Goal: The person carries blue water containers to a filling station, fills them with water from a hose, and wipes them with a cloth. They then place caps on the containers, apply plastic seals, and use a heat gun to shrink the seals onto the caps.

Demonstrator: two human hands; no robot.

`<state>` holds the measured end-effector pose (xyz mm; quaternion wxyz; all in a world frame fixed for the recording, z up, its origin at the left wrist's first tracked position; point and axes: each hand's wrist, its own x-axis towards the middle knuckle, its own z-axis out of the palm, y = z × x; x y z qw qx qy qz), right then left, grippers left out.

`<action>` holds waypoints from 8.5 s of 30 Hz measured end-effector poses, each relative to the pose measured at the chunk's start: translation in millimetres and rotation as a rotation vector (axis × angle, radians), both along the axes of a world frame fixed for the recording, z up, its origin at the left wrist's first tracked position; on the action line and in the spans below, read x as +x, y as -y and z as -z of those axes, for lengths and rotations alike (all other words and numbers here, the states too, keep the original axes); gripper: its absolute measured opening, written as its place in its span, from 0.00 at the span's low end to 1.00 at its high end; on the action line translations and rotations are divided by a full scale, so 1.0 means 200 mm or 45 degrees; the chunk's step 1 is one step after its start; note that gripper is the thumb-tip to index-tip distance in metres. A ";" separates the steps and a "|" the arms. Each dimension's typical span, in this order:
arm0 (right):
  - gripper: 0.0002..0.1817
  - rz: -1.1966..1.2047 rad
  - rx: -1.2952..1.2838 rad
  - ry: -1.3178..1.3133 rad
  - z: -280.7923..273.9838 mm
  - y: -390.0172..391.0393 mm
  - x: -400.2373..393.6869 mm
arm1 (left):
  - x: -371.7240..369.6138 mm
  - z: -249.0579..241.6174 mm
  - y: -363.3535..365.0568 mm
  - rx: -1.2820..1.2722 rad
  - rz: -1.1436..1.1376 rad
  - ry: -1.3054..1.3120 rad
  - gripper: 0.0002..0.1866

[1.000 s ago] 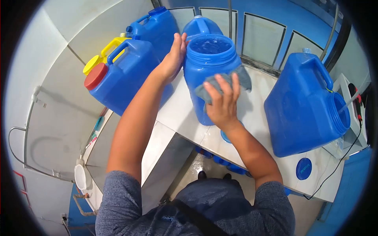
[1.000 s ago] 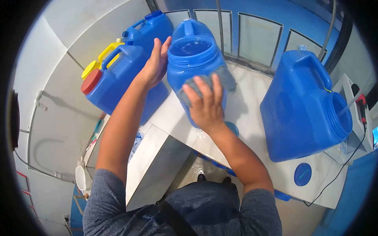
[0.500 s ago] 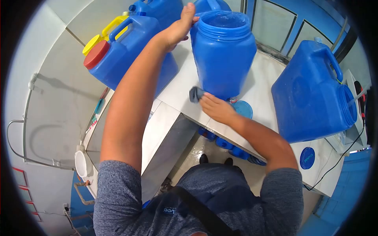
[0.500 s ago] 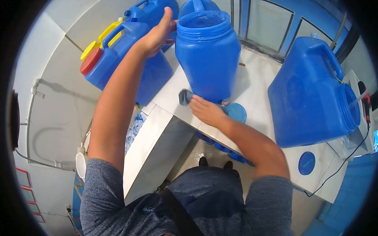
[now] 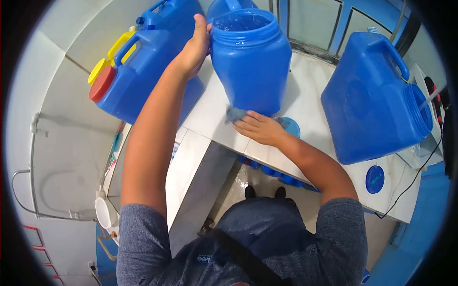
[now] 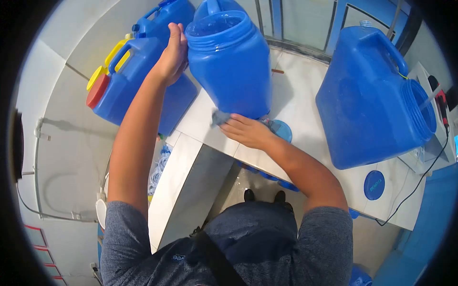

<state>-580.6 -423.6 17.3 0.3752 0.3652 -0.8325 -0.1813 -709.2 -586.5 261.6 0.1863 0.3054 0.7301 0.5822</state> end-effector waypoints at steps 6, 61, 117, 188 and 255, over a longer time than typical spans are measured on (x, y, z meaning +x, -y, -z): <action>0.32 0.103 -1.270 0.139 -0.10 -0.25 0.03 | -0.01 0.07 -0.05 0.225 -0.077 0.033 0.61; 0.36 -0.404 -1.809 0.242 -0.59 0.35 0.18 | 0.95 0.91 0.11 1.002 -0.410 0.809 0.43; 0.10 0.833 -2.529 -0.260 -0.40 -1.62 1.55 | -0.16 1.32 0.09 0.178 -0.554 0.696 0.32; 0.25 -0.267 -2.245 1.045 -0.98 -0.51 -0.88 | 0.11 0.62 -0.19 0.747 -0.691 -1.079 0.49; 0.17 0.546 -1.810 0.244 -1.06 -1.02 2.52 | 2.06 0.90 -0.90 -0.208 0.870 -0.533 0.16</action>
